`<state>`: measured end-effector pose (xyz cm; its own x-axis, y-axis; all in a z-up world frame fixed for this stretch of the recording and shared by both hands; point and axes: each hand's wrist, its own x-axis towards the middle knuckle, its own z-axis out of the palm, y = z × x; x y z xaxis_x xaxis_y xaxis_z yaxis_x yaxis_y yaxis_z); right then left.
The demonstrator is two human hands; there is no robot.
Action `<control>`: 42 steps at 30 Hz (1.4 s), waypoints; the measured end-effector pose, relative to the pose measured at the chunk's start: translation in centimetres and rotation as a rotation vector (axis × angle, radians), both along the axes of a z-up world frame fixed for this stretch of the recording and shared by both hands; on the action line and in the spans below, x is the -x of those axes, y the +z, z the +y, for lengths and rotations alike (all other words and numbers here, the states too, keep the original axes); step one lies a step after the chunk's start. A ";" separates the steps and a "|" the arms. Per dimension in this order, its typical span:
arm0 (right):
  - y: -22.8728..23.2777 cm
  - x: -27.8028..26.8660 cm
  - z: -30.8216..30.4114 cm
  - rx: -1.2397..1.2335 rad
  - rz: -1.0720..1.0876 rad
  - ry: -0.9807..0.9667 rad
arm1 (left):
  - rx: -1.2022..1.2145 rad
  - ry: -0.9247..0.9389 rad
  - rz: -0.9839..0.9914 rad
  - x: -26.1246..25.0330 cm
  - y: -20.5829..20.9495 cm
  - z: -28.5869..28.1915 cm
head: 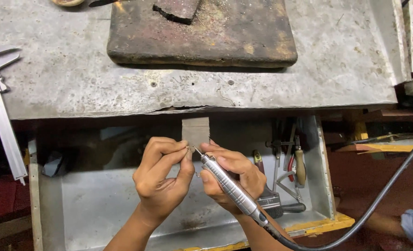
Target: Grinding and polishing a small jewelry chain using a handheld rotary tool at a workbench.
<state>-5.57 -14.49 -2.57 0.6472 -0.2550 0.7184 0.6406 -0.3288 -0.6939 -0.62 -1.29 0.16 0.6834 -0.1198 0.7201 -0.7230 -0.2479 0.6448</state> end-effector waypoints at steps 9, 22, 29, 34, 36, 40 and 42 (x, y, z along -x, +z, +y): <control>0.2 0.1 0.0 0.026 0.049 -0.019 | 0.017 -0.011 0.014 -0.2 0.2 0.2; 0.2 0.4 -0.3 0.044 0.104 0.002 | 0.010 -0.009 0.015 -0.1 -0.1 0.3; -0.8 0.1 -0.7 -0.065 0.000 0.118 | 0.038 -0.036 -0.020 -0.2 0.5 0.0; -0.2 -0.3 0.6 -0.388 -0.012 0.141 | 0.060 0.058 -0.019 0.0 0.0 -0.7; 0.8 -0.2 0.0 -0.311 0.011 0.094 | 0.078 0.067 -0.007 0.1 -0.1 -1.0; 3.6 1.4 -1.0 -0.159 0.063 -0.150 | 0.099 0.110 0.025 0.4 0.0 -1.3; 2.7 1.2 -2.1 -0.185 -0.032 -0.108 | 0.097 0.089 0.030 0.3 0.1 -1.1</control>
